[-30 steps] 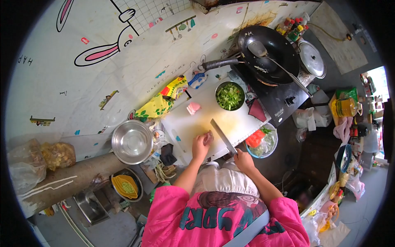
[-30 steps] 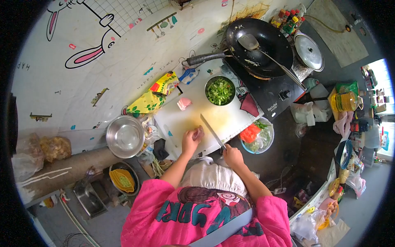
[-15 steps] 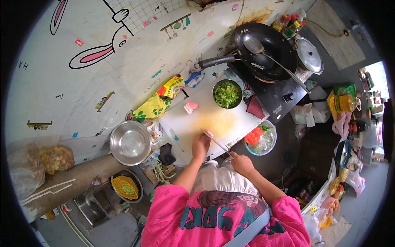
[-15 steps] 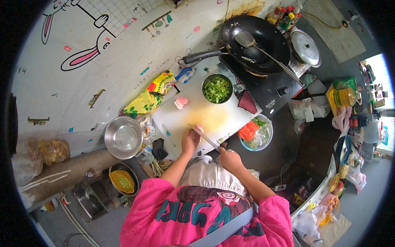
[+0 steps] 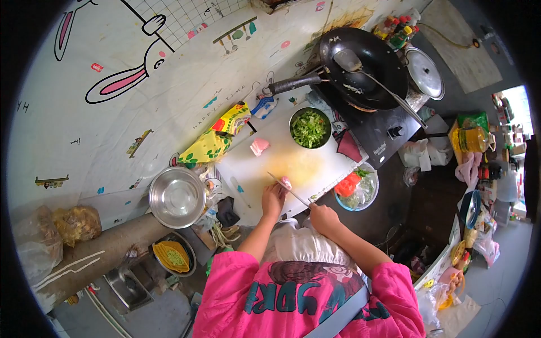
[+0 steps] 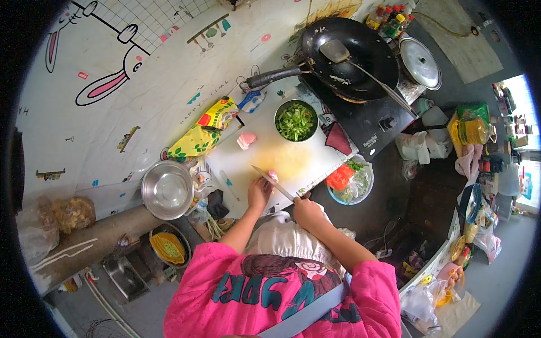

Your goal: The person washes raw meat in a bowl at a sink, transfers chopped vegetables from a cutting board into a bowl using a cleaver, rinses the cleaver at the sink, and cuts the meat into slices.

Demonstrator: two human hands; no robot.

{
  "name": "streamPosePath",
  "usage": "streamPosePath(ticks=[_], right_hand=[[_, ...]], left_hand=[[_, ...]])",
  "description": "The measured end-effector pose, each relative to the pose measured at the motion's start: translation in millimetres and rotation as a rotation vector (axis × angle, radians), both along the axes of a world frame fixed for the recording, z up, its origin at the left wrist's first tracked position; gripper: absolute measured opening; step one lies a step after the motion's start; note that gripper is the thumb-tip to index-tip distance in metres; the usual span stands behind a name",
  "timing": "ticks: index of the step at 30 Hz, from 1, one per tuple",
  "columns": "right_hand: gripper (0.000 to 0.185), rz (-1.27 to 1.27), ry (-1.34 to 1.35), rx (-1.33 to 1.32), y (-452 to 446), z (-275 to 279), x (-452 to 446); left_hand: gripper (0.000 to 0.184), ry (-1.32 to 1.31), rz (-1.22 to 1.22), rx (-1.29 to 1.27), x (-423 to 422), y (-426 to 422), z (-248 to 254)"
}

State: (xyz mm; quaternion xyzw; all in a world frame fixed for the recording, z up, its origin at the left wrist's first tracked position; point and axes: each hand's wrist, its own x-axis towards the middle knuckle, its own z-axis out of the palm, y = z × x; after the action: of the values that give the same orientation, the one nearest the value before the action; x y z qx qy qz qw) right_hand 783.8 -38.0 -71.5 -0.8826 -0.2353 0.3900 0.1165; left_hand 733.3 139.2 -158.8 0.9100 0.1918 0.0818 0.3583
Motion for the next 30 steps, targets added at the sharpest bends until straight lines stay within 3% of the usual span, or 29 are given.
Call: streamPosePath(ticks=[9, 12, 18, 21, 23, 25, 27, 30], right_hand=[[0.025, -0.003, -0.029, 0.051, 28.8, -25.2, 11.6], [0.026, 0.008, -0.022, 0.097, 18.9, -21.4, 11.6], [0.026, -0.060, 0.050, 0.014, -15.2, 1.5, 1.0], [0.025, -0.061, 0.049, 0.022, -14.7, -1.2, 1.0], [0.025, -0.037, 0.049, 0.008, -8.1, -7.0, 2.4], [0.026, 0.004, 0.049, -0.033, 6.3, -19.4, 6.1], [0.027, 0.031, 0.034, -0.014, 20.0, -26.9, 12.0], [0.027, 0.063, 0.014, -0.016, 37.3, -29.5, 21.9]], left_hand=[[0.012, 0.097, 0.010, -0.114, 4.9, 2.7, -5.1], [0.012, -0.052, 0.105, -0.102, 5.1, -1.6, -10.9], [0.015, 0.033, 0.207, -0.196, 8.1, -5.7, 3.1], [0.016, -0.013, 0.217, -0.153, 6.1, -6.4, -14.4], [0.017, -0.055, 0.329, -0.454, 5.8, -6.8, -51.4], [0.017, -0.037, 0.323, -0.454, 5.8, -3.9, -49.3], [0.017, 0.036, 0.196, -0.160, 6.6, -1.9, -33.1], [0.016, 0.002, 0.185, -0.100, 8.6, -1.7, -20.5]])
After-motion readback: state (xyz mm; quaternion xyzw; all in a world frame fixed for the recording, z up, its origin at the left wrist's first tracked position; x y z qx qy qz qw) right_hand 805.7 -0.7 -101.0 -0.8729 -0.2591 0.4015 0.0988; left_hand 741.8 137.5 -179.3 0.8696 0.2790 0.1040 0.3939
